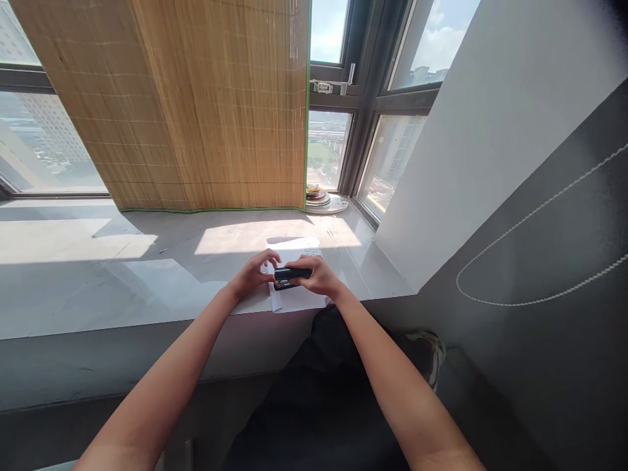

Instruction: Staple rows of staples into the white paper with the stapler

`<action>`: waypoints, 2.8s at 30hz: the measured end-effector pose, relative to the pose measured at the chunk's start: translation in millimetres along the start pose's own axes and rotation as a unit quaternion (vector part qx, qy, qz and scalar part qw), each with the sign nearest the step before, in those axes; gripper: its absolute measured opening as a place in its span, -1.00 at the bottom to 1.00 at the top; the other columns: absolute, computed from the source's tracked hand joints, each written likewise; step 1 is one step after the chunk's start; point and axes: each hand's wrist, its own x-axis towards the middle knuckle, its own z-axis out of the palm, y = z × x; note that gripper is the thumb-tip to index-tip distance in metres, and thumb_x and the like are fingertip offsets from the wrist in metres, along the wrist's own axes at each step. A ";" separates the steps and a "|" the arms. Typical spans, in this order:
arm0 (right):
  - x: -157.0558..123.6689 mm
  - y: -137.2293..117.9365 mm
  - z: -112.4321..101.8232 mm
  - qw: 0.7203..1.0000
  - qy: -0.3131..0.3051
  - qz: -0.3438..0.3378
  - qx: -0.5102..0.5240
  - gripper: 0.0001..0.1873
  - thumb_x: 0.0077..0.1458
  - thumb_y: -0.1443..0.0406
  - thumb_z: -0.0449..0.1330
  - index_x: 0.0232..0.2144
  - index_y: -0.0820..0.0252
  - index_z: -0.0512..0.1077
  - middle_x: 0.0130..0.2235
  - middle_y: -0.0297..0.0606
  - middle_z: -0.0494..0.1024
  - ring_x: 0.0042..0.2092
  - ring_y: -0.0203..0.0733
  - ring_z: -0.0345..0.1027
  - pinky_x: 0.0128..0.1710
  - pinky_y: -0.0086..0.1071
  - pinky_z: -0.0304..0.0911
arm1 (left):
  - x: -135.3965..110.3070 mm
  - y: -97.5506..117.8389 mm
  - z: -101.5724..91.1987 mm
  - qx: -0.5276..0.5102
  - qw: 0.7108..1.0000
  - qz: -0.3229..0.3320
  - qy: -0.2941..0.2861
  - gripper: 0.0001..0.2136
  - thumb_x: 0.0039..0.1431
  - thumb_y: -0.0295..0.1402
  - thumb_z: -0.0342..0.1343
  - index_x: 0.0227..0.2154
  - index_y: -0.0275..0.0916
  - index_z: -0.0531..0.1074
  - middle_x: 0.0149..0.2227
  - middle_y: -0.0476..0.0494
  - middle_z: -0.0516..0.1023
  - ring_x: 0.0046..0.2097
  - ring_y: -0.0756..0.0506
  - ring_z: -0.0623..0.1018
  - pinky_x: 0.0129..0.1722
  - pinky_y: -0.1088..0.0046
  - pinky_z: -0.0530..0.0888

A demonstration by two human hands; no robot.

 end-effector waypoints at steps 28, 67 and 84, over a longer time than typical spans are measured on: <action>-39.5 74.2 -82.1 0.993 0.067 0.050 -0.081 -0.55 0.24 0.29 0.30 0.17 0.01 0.62 0.04 -0.22 0.68 0.06 0.06 0.57 0.15 -0.04 0.47 | 15.2 5.1 23.7 0.141 0.984 0.012 -0.108 -0.67 0.34 -0.14 0.24 0.12 0.01 0.58 0.34 -0.17 0.46 0.42 -0.42 0.37 0.42 -0.14 0.27; -30.0 60.3 -45.4 0.947 0.087 0.029 -0.309 -0.36 0.34 0.50 0.09 0.30 -0.19 0.50 0.06 -0.23 0.59 0.04 0.01 0.43 0.06 -0.08 0.31 | 41.0 28.2 59.7 0.174 0.955 0.022 -0.241 -0.36 0.42 0.08 0.07 0.49 0.10 0.21 0.58 -0.22 0.04 0.55 -0.50 0.10 0.48 -0.25 0.06; -29.2 60.6 -42.6 0.935 0.166 0.075 -0.304 -0.46 0.35 0.44 0.09 0.23 -0.13 0.55 0.02 -0.19 0.58 0.01 0.03 0.39 0.08 -0.05 0.27 | 40.7 29.2 57.5 0.165 0.955 0.011 -0.245 -0.39 0.46 0.07 0.03 0.49 0.12 0.21 0.60 -0.23 -0.02 0.57 -0.45 0.02 0.51 -0.22 0.00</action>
